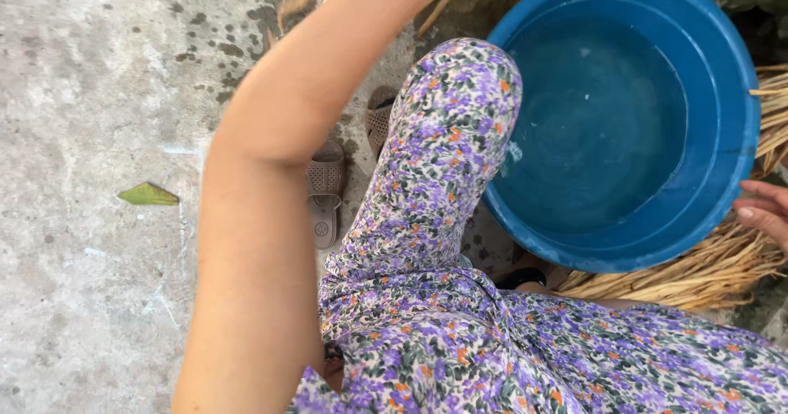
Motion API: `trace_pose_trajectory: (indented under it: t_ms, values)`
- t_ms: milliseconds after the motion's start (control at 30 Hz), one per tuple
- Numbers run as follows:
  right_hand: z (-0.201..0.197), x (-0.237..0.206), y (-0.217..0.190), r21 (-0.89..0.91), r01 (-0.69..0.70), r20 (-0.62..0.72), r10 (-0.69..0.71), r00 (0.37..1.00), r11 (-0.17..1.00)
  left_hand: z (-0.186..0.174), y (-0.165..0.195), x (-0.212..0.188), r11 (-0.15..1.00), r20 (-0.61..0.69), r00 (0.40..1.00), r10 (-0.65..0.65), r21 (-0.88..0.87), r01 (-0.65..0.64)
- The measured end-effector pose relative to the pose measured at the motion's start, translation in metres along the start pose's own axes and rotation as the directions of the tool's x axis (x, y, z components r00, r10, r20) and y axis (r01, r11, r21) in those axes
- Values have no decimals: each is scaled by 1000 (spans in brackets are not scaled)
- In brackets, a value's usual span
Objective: The person sits on a small stool and repeatedly washes bundles of thin wooden sticks in a blue basin of water. They rinse the sticks by hand, wring out excess water, and place the wet sticks on the floor beside the basin.
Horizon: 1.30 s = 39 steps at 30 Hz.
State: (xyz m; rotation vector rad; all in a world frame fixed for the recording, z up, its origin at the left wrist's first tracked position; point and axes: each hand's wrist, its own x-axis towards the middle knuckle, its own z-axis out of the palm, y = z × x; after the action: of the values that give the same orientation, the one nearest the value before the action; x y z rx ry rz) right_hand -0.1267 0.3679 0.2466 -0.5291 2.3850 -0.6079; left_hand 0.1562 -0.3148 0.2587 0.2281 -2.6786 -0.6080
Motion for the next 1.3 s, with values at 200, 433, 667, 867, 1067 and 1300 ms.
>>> trace_pose_trajectory:
  t_ms: [200, 433, 667, 867, 1067, 1300]
  values:
    - [7, -31, -58, -103, 237, -210, -254, 944, 966, 24, 136, 81, 792, 466, 861, 206, 437, -426]
    - [73, -118, -206, -112, 479, -385, -483, 787, 870, 90, 248, 104, 355, 814, 518, 264, 417, -837]
    - [158, -27, -218, 73, 357, -414, -297, 860, 931, 194, 250, 68, 266, 678, 520, 520, 450, -853]
    - [240, 0, -151, 81, -151, -174, 163, 971, 985, 239, 208, 24, 532, 466, 706, 533, 463, -709]
    - [236, -8, -118, 194, -186, -384, 249, 889, 963, 222, 154, 10, 987, 594, 789, -160, 95, 129]
    - [287, 29, -168, 151, -201, -332, 242, 912, 968, 234, 124, -45, 745, 865, 263, -428, 172, 644]
